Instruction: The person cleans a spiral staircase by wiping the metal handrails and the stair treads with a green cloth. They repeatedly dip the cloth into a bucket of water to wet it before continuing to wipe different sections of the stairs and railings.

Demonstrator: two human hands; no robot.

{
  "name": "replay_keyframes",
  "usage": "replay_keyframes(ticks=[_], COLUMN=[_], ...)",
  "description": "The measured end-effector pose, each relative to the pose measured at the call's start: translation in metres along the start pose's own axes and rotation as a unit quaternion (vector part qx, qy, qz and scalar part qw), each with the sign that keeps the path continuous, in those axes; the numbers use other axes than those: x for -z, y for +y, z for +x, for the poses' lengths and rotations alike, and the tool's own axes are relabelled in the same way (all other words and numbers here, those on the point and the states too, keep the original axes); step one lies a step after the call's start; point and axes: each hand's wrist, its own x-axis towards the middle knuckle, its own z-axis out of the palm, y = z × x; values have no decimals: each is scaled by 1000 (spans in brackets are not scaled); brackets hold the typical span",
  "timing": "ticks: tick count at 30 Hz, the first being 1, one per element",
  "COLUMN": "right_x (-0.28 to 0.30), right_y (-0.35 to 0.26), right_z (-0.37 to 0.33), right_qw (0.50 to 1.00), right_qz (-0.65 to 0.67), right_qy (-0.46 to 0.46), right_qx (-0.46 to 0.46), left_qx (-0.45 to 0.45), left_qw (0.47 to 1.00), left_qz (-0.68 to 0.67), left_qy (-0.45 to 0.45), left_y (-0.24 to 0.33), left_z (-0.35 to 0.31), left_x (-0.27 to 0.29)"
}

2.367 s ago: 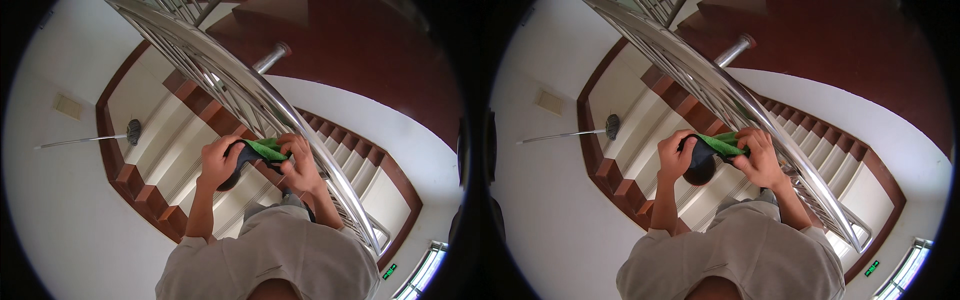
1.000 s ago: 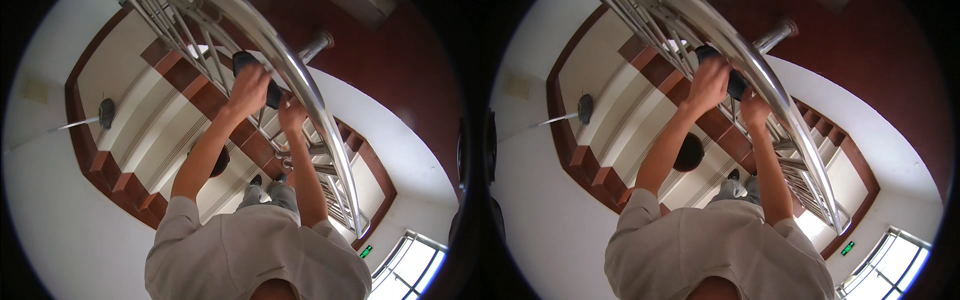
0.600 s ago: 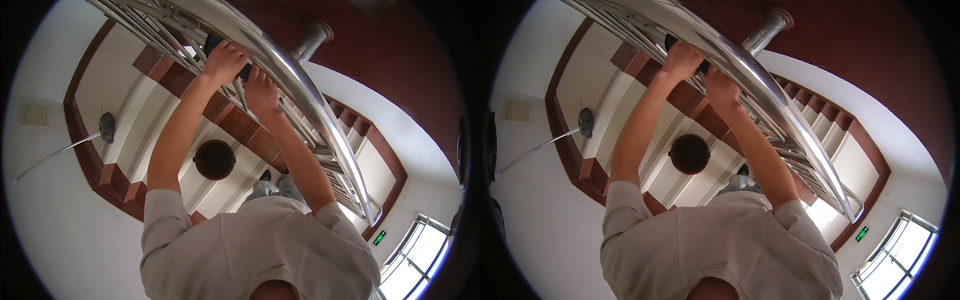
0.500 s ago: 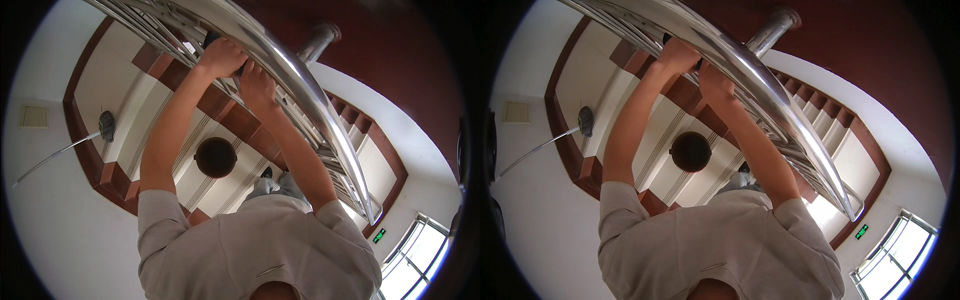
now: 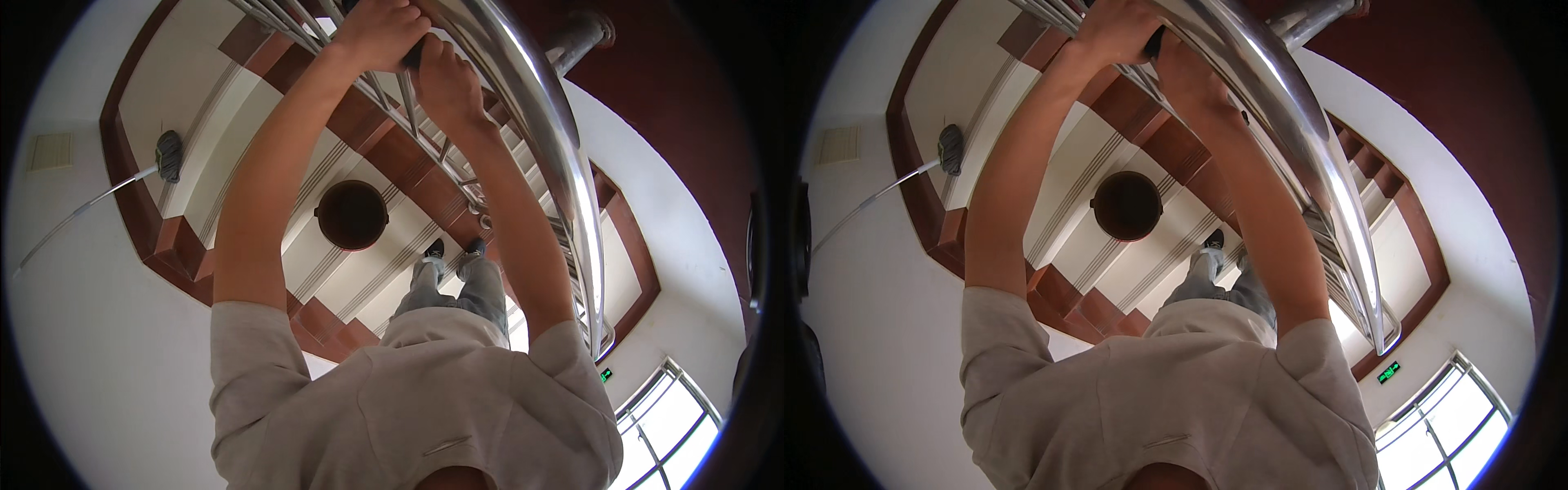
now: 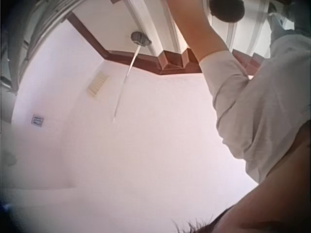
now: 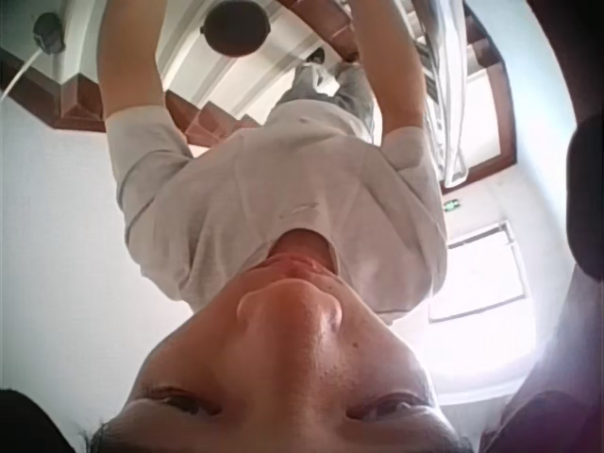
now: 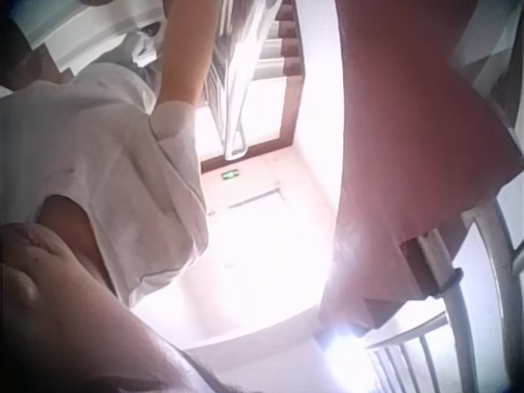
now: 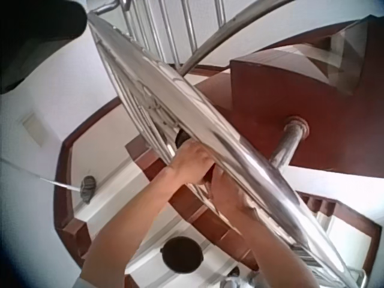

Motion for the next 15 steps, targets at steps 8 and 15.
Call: replay_keyframes(ticks=[8,15], right_x=[11,-8], right_y=[26,45], right_z=[-56,-136], right_qw=[997,983], right_qz=[-41,-134], right_qy=[61,125], right_qx=[37,-19], left_qx=[39,65], left_qw=[997,983], left_qz=[2,-107], left_qy=[-66,136], left_y=[67,139], left_z=[31,37], left_x=[26,-33])
